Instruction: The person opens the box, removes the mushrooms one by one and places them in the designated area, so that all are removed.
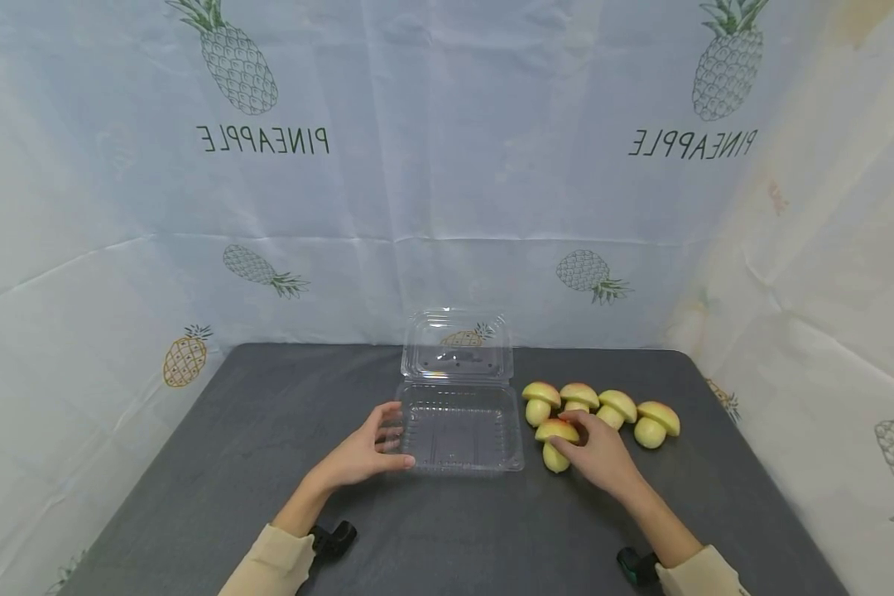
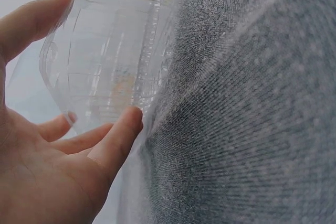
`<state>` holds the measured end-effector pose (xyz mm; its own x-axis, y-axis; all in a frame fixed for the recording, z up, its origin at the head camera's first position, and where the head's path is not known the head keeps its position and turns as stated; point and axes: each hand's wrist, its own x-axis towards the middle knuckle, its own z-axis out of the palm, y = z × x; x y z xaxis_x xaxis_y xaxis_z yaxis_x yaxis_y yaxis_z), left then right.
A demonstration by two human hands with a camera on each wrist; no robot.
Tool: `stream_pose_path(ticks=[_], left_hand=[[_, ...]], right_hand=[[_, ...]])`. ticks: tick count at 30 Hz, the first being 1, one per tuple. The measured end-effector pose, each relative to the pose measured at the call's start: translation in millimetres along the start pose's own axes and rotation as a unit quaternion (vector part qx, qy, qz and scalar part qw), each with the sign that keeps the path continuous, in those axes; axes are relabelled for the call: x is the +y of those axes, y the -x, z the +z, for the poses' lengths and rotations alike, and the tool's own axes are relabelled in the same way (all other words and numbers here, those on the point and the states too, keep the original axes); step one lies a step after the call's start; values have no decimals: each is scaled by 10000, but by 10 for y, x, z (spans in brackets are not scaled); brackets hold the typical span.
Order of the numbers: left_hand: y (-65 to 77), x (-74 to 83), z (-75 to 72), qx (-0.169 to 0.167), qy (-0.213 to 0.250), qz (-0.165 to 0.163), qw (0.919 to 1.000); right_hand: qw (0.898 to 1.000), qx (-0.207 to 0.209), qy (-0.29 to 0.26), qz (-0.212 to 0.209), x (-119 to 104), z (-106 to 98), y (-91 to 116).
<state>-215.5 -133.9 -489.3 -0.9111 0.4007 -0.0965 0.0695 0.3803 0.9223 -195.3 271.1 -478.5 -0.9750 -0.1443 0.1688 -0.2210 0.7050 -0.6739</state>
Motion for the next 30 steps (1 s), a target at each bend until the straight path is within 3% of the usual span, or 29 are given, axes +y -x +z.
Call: stream_pose_path(ticks=[13, 26, 30], left_hand=[[47, 29, -41, -116, -177, -47, 9998], [105, 45, -91, -38, -715, 55, 9974], [144, 42, -96, 130, -1026, 135, 9945]], right_hand=[[9997, -197, 54, -121, 26, -6, 8], [9997, -185, -132, -68, 35, -90, 88], [9996, -231, -166, -38, 30, -117, 121]])
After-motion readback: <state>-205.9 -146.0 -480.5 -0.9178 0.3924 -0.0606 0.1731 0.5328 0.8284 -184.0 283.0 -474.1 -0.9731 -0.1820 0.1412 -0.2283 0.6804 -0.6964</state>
